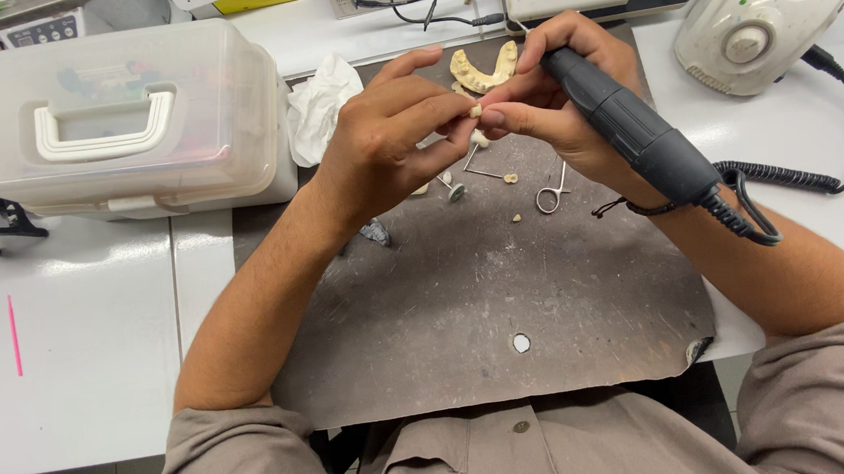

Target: The person holds small dental crown prosthetics in one hand and grinds and polishes them with a rotary handpiece, changing grinding bits between pieces and setting finished crowns on the work mat.

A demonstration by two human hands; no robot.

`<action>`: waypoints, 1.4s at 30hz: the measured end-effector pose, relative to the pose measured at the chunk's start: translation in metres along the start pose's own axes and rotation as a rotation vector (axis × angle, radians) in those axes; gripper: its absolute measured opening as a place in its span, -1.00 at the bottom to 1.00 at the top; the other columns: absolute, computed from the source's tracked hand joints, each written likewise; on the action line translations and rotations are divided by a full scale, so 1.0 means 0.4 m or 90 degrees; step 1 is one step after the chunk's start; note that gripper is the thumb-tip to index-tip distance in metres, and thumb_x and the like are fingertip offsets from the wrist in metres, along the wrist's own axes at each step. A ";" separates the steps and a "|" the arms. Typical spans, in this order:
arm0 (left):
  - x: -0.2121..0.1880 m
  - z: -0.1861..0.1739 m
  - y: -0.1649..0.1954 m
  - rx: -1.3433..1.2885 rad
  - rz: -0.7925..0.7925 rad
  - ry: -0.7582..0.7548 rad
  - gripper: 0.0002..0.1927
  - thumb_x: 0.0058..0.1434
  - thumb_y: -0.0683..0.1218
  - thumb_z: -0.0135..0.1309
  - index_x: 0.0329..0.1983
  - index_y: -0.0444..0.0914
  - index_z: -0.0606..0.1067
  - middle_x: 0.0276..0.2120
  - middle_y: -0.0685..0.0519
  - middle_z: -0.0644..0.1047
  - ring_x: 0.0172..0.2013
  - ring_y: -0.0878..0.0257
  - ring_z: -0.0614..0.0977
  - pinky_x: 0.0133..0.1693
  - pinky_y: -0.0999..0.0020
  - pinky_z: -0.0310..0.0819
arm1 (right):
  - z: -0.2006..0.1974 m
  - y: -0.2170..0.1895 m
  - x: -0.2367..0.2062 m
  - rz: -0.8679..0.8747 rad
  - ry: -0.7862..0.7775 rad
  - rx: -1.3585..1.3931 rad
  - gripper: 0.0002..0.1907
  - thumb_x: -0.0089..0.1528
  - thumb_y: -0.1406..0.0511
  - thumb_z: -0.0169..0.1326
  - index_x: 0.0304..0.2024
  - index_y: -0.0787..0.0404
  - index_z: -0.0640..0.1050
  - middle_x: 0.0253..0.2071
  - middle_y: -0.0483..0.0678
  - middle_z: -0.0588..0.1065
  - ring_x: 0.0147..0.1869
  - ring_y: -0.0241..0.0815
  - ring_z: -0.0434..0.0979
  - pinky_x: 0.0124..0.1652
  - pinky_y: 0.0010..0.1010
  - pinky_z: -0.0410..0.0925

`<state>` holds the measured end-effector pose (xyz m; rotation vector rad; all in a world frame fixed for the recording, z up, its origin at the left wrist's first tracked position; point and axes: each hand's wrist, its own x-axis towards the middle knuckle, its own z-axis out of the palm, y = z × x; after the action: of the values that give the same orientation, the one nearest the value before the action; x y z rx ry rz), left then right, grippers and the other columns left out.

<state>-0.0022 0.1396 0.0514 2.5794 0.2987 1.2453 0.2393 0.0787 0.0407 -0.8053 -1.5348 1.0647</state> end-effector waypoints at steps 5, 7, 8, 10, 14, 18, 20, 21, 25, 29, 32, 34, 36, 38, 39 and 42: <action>0.000 -0.006 0.004 -0.001 0.006 -0.012 -0.87 0.31 -0.26 0.30 -0.12 -0.28 0.58 -0.29 0.04 0.63 -0.25 0.23 0.70 0.37 0.04 0.42 | 0.000 -0.001 -0.002 0.007 0.002 -0.003 -0.69 0.40 0.48 0.22 0.02 0.23 0.33 -0.09 0.19 0.61 0.02 -0.08 0.72 0.07 -0.30 0.62; 0.002 -0.009 0.007 -0.002 0.004 -0.023 -0.88 0.31 -0.25 0.29 -0.14 -0.28 0.58 -0.32 0.05 0.62 -0.28 0.24 0.69 0.37 0.03 0.43 | 0.003 -0.001 -0.003 0.016 0.007 -0.018 -0.68 0.39 0.48 0.23 0.02 0.24 0.33 -0.11 0.19 0.61 0.02 -0.07 0.72 0.06 -0.31 0.62; 0.004 -0.010 0.009 -0.004 0.001 -0.033 -0.89 0.31 -0.25 0.29 -0.15 -0.28 0.58 -0.36 0.06 0.60 -0.30 0.26 0.68 0.36 0.03 0.44 | 0.004 -0.001 -0.002 0.015 0.004 -0.035 -0.68 0.37 0.48 0.23 0.01 0.24 0.34 -0.12 0.19 0.62 0.01 -0.07 0.73 0.04 -0.31 0.60; 0.005 -0.012 0.013 0.004 0.000 -0.045 -0.89 0.30 -0.25 0.29 -0.18 -0.28 0.57 -0.40 0.07 0.58 -0.33 0.26 0.67 0.35 0.02 0.45 | 0.006 0.000 -0.001 0.020 -0.002 -0.034 -0.67 0.36 0.47 0.24 0.01 0.24 0.34 -0.13 0.18 0.62 0.00 -0.06 0.73 0.02 -0.31 0.57; 0.005 -0.017 0.022 0.037 0.026 -0.044 -0.86 0.33 -0.25 0.28 -0.09 -0.29 0.56 -0.32 0.05 0.57 -0.24 0.23 0.66 0.36 0.02 0.43 | 0.004 -0.001 -0.001 -0.011 -0.017 -0.026 -0.67 0.38 0.47 0.24 0.02 0.25 0.33 -0.10 0.18 0.61 0.02 -0.06 0.72 0.04 -0.31 0.56; 0.002 -0.024 0.027 0.084 0.053 -0.080 -0.79 0.34 -0.24 0.30 0.00 -0.31 0.56 -0.28 0.06 0.55 -0.20 0.23 0.62 0.38 -0.07 0.38 | 0.001 -0.002 -0.008 -0.002 -0.013 0.049 -0.65 0.38 0.50 0.24 0.03 0.24 0.32 -0.14 0.19 0.60 0.01 -0.06 0.71 0.04 -0.28 0.57; 0.001 -0.020 0.032 0.074 0.052 -0.070 -0.74 0.37 -0.24 0.28 0.09 -0.31 0.55 -0.22 0.07 0.55 -0.14 0.22 0.63 0.40 -0.07 0.36 | 0.002 0.001 -0.011 0.032 -0.007 0.126 -0.66 0.39 0.51 0.20 0.04 0.24 0.31 -0.08 0.20 0.60 0.02 -0.04 0.71 0.03 -0.26 0.56; 0.002 -0.018 0.033 0.070 0.053 -0.064 -0.71 0.38 -0.23 0.28 0.13 -0.31 0.55 -0.19 0.08 0.55 -0.11 0.21 0.63 0.41 -0.06 0.34 | 0.001 0.004 -0.011 0.048 -0.005 0.165 -0.67 0.39 0.51 0.18 0.05 0.24 0.30 -0.05 0.20 0.60 0.03 -0.04 0.71 0.03 -0.25 0.56; 0.008 -0.001 0.033 0.035 0.037 -0.018 -0.68 0.35 -0.21 0.30 0.15 -0.27 0.55 -0.17 0.05 0.55 -0.12 0.19 0.61 0.20 0.06 0.48 | 0.005 0.020 -0.011 0.088 0.020 0.310 -0.66 0.41 0.53 0.11 0.10 0.22 0.27 -0.03 0.20 0.60 0.05 -0.02 0.69 0.08 -0.20 0.60; 0.009 -0.008 0.025 -0.053 -0.039 -0.043 -0.70 0.38 -0.24 0.27 0.15 -0.21 0.57 -0.14 0.04 0.52 -0.14 0.21 0.60 -0.10 0.27 0.55 | 0.001 0.030 -0.011 0.116 0.009 0.322 -0.68 0.43 0.54 0.08 0.12 0.22 0.28 -0.03 0.15 0.58 0.13 -0.04 0.66 0.14 -0.10 0.56; 0.005 -0.022 0.021 -0.109 -0.066 -0.083 -0.68 0.41 -0.26 0.23 0.19 -0.16 0.57 -0.09 0.03 0.45 -0.12 0.23 0.59 -0.13 0.33 0.56 | -0.006 0.032 -0.014 0.139 -0.005 0.351 -0.69 0.41 0.53 0.07 0.10 0.21 0.28 -0.03 0.14 0.59 0.15 -0.02 0.66 0.13 -0.08 0.53; 0.006 -0.026 0.019 -0.101 -0.050 -0.094 -0.66 0.42 -0.26 0.22 0.22 -0.11 0.57 -0.06 0.04 0.42 -0.08 0.23 0.57 -0.07 0.34 0.58 | -0.009 0.034 -0.013 0.152 -0.015 0.367 -0.69 0.40 0.52 0.06 0.09 0.19 0.28 -0.04 0.14 0.60 0.15 0.00 0.67 0.12 -0.07 0.52; 0.008 -0.026 0.018 -0.060 -0.021 -0.095 -0.64 0.42 -0.23 0.23 0.24 -0.08 0.57 -0.05 0.06 0.40 -0.05 0.22 0.55 0.01 0.32 0.61 | -0.010 0.037 -0.011 0.168 -0.022 0.376 -0.70 0.41 0.52 0.05 0.09 0.18 0.28 -0.06 0.14 0.61 0.15 0.00 0.67 0.11 -0.05 0.52; 0.012 -0.023 0.019 -0.067 -0.031 -0.102 -0.66 0.42 -0.20 0.24 0.22 -0.06 0.58 -0.06 0.06 0.40 -0.06 0.24 0.53 0.01 0.34 0.62 | -0.009 0.042 -0.008 0.170 -0.037 0.388 -0.70 0.40 0.51 0.04 0.09 0.17 0.29 -0.05 0.13 0.61 0.15 0.01 0.67 0.11 -0.04 0.52; 0.013 -0.022 0.021 -0.071 -0.037 -0.105 -0.67 0.42 -0.18 0.25 0.21 -0.04 0.58 -0.06 0.06 0.40 -0.06 0.26 0.53 0.00 0.35 0.62 | -0.008 0.045 -0.007 0.172 -0.044 0.395 -0.70 0.40 0.51 0.04 0.09 0.17 0.29 -0.05 0.13 0.61 0.15 0.02 0.67 0.10 -0.03 0.52; 0.011 -0.026 0.028 -0.047 -0.017 -0.102 -0.65 0.37 -0.23 0.22 0.19 -0.07 0.61 -0.08 0.06 0.41 -0.07 0.23 0.54 -0.03 0.34 0.62 | -0.008 0.049 -0.011 0.187 -0.038 0.416 -0.69 0.40 0.52 0.06 0.09 0.18 0.28 -0.04 0.12 0.60 0.14 0.01 0.67 0.16 -0.02 0.57</action>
<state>-0.0071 0.1318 0.0645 2.5834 0.2502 1.0142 0.2427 0.0827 0.0209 -0.5436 -1.0211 1.6972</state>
